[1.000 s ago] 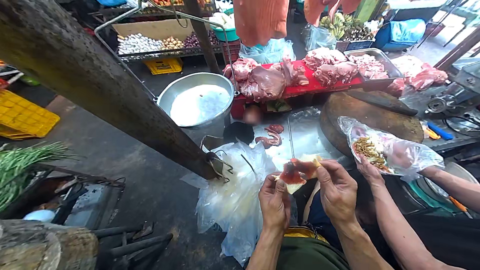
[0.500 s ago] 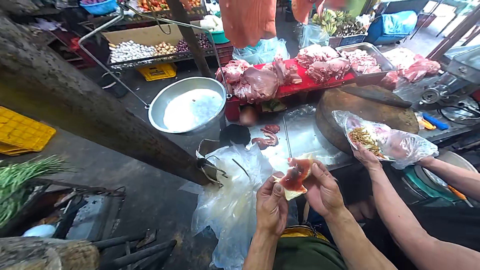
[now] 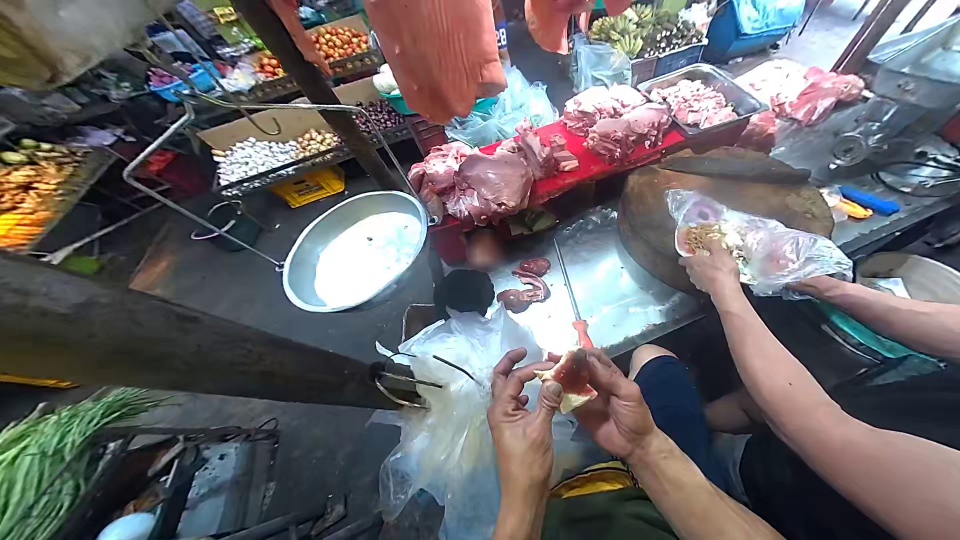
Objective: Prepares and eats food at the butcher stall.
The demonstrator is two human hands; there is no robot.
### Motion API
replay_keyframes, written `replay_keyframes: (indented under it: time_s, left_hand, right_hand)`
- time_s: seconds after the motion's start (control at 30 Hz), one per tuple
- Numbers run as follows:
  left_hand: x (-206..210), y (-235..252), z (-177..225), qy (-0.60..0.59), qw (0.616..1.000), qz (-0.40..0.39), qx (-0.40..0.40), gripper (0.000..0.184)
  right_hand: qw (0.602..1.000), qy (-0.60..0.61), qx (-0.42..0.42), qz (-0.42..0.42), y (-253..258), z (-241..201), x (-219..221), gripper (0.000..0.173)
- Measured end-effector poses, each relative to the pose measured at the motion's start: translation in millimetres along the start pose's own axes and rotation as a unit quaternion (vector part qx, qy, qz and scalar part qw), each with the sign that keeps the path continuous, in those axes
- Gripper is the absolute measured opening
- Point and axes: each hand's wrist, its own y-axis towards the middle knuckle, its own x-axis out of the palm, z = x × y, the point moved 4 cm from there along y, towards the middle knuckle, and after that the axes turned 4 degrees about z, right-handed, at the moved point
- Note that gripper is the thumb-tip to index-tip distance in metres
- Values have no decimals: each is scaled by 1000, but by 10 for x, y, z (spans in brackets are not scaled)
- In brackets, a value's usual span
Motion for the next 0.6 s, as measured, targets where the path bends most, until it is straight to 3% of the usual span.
replay_keyframes:
  time_s: [0.13, 0.23, 0.4, 0.6]
  left_hand:
    - [24, -3, -34, -49, 998, 13, -20, 19]
    - [43, 7, -61, -80, 996, 29, -38, 13]
    - [88, -10, -87, -116, 991, 26, -54, 16]
    - [87, -51, -169, -142, 989, 18, -44, 20]
  right_hand:
    - [1000, 3, 4, -3, -17, 8, -20, 19]
    - [1000, 4, 6, -18, -32, 19, -42, 33]
    - [992, -55, -47, -101, -40, 41, -63, 49]
    - [987, -130, -95, -26, -49, 67, -88, 48]
